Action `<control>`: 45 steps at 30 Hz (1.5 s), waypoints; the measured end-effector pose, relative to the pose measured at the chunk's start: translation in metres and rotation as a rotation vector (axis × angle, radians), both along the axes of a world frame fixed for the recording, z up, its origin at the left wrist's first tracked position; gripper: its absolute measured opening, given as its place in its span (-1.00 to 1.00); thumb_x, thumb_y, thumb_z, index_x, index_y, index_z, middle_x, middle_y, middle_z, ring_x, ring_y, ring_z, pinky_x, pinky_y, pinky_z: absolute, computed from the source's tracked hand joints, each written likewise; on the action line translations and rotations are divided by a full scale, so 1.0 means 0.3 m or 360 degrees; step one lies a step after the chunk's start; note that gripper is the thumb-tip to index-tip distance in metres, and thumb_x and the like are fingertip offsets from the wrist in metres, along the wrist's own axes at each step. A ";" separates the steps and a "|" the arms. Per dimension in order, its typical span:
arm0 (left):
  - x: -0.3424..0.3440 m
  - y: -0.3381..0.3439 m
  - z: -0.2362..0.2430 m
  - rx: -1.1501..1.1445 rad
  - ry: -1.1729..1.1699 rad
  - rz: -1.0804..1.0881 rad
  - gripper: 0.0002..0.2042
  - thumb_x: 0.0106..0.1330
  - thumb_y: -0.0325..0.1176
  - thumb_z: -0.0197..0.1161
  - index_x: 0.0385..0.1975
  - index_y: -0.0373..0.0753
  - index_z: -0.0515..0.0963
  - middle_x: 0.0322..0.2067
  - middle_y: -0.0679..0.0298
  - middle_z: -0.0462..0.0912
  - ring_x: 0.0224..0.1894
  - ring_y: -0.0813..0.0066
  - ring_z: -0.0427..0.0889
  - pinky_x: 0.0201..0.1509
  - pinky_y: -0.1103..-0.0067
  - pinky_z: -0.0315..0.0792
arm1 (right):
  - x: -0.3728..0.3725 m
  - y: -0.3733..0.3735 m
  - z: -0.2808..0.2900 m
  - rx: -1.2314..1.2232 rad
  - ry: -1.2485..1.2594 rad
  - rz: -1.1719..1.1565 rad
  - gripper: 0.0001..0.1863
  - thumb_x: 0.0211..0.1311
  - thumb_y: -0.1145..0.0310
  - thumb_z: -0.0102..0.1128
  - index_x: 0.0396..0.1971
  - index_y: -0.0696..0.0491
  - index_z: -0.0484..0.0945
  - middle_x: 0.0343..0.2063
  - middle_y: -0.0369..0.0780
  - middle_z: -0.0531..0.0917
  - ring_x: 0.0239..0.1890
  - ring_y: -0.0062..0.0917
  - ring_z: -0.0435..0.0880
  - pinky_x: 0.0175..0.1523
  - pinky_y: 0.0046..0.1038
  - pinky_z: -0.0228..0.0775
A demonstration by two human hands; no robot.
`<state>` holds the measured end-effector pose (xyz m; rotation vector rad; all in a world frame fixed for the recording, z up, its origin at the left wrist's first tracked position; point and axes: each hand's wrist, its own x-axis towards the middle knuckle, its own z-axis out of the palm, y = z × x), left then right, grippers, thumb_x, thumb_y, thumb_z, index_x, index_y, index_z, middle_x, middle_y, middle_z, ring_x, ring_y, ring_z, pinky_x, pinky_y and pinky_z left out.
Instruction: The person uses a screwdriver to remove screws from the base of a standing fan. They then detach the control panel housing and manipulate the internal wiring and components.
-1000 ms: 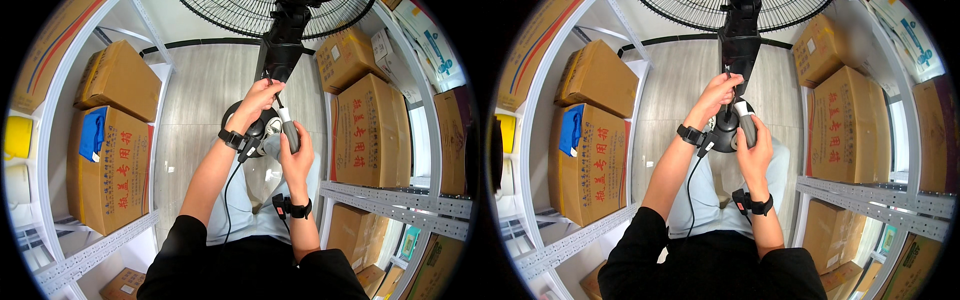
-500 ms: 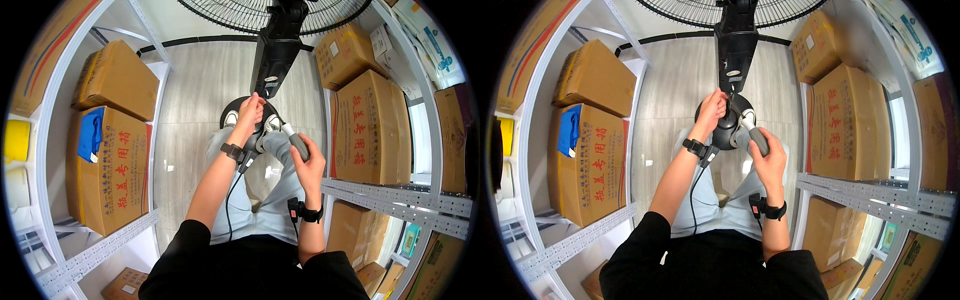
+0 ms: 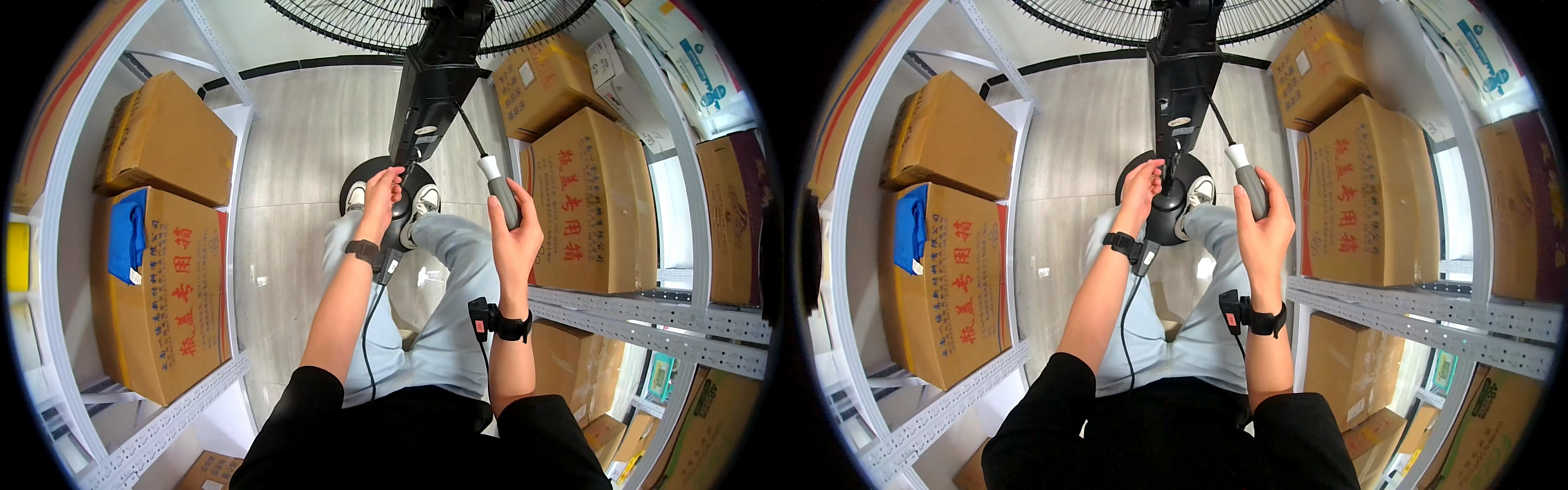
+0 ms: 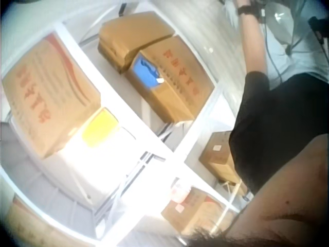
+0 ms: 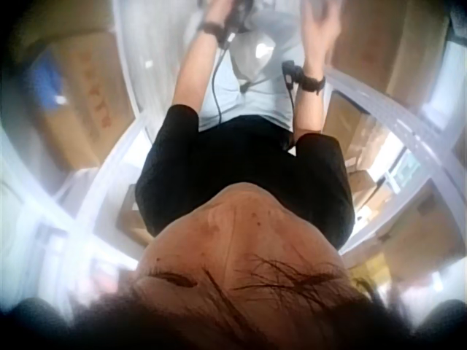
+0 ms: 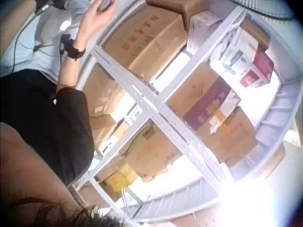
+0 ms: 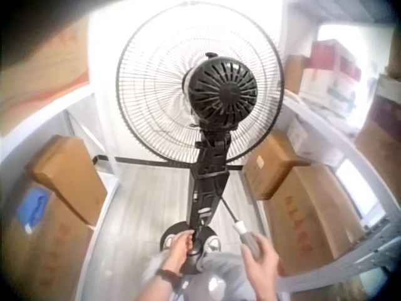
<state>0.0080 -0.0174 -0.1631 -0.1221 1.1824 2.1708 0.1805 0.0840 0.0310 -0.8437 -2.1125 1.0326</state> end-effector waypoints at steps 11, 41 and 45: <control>0.016 -0.008 -0.007 0.0028 -0.0112 0.0007 -0.74 0.41 -0.23 -0.01 -0.17 -0.30 0.48 -0.56 0.40 0.40 -0.58 0.65 0.36 -0.55 0.70 0.22 | -0.049 0.008 -0.028 0.0043 -0.0017 0.0065 -0.63 0.16 0.29 0.25 -0.05 0.10 0.50 -0.39 -0.17 0.63 -0.43 -0.56 0.56 -0.28 -0.52 0.41; 0.029 -0.006 -0.018 -0.0025 -0.0103 -0.0019 -0.72 0.39 -0.15 0.02 -0.26 -0.25 0.52 -0.60 0.41 0.40 -0.62 0.66 0.35 -0.59 0.70 0.18 | -0.066 -0.023 -0.013 0.0206 -0.0176 0.0126 -0.60 0.14 0.34 0.23 0.00 0.05 0.46 -0.23 -0.09 0.60 -0.33 -0.30 0.63 -0.28 -0.39 0.45; 0.025 -0.008 -0.023 -0.0017 -0.0105 -0.0027 -0.72 0.39 -0.15 0.02 -0.26 -0.25 0.51 -0.60 0.41 0.40 -0.62 0.66 0.35 -0.60 0.70 0.19 | -0.058 -0.010 0.003 0.1037 -0.0185 0.0061 -0.58 0.05 0.41 0.28 -0.01 -0.08 0.51 -0.25 -0.22 0.55 -0.35 -0.32 0.62 -0.29 -0.35 0.46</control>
